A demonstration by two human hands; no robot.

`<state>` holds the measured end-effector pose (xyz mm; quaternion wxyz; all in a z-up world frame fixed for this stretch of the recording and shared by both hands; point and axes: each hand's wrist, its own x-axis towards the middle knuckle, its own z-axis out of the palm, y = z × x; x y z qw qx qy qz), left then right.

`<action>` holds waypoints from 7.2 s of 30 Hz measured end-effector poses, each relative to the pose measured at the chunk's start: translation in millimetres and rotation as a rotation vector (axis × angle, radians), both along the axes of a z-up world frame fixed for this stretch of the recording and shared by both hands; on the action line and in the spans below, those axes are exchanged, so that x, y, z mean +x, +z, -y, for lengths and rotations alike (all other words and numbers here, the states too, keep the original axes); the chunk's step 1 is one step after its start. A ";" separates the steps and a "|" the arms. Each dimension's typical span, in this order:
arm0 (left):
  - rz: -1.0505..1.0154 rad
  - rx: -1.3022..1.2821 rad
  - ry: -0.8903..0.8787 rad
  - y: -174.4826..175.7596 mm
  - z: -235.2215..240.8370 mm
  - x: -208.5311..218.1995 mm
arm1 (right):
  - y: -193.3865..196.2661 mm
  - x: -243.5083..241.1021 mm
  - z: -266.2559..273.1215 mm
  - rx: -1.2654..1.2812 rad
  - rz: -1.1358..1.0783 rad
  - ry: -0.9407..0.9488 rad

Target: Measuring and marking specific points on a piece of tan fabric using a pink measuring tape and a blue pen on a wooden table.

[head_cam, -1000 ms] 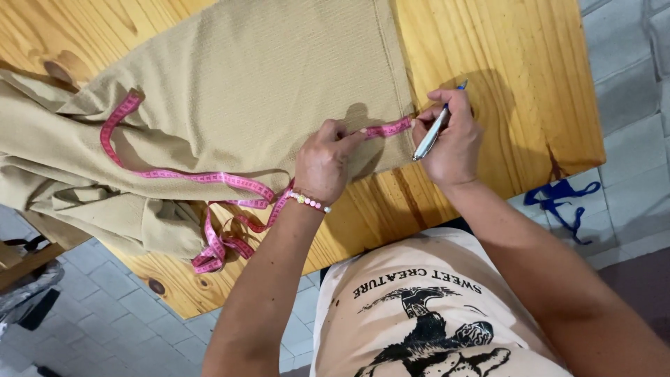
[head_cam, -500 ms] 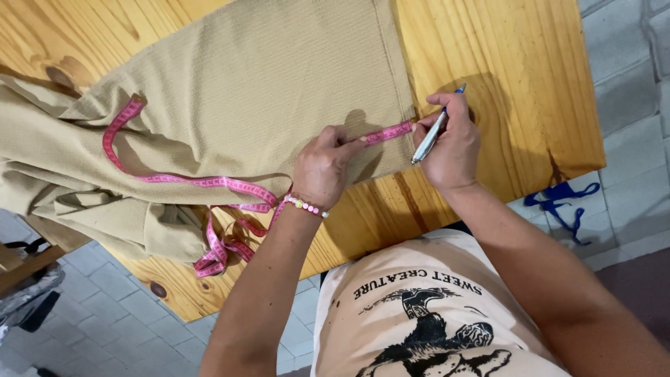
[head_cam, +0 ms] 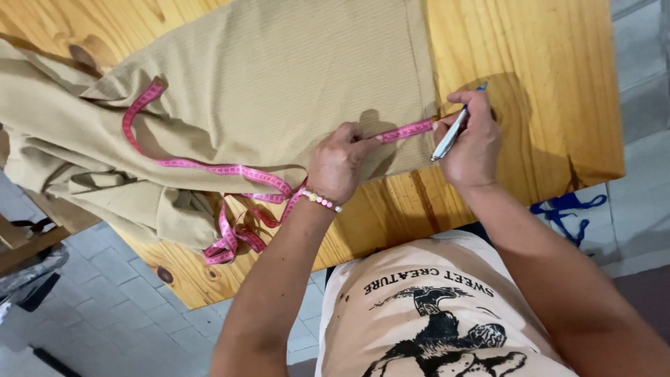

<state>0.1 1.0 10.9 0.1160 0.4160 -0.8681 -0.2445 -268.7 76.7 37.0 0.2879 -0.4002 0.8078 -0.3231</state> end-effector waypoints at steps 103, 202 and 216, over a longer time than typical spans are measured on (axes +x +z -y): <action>-0.010 -0.236 -0.145 -9.3 -5.0 -0.4 | -13.3 -15.6 -10.7 -0.343 -0.156 0.296; 0.060 -0.118 -0.137 -7.8 92.0 -6.7 | -36.6 -35.1 45.2 -0.555 -0.348 0.441; 0.011 -0.227 -0.171 -10.8 88.6 -9.4 | -37.7 -33.8 44.2 -0.539 -0.319 0.453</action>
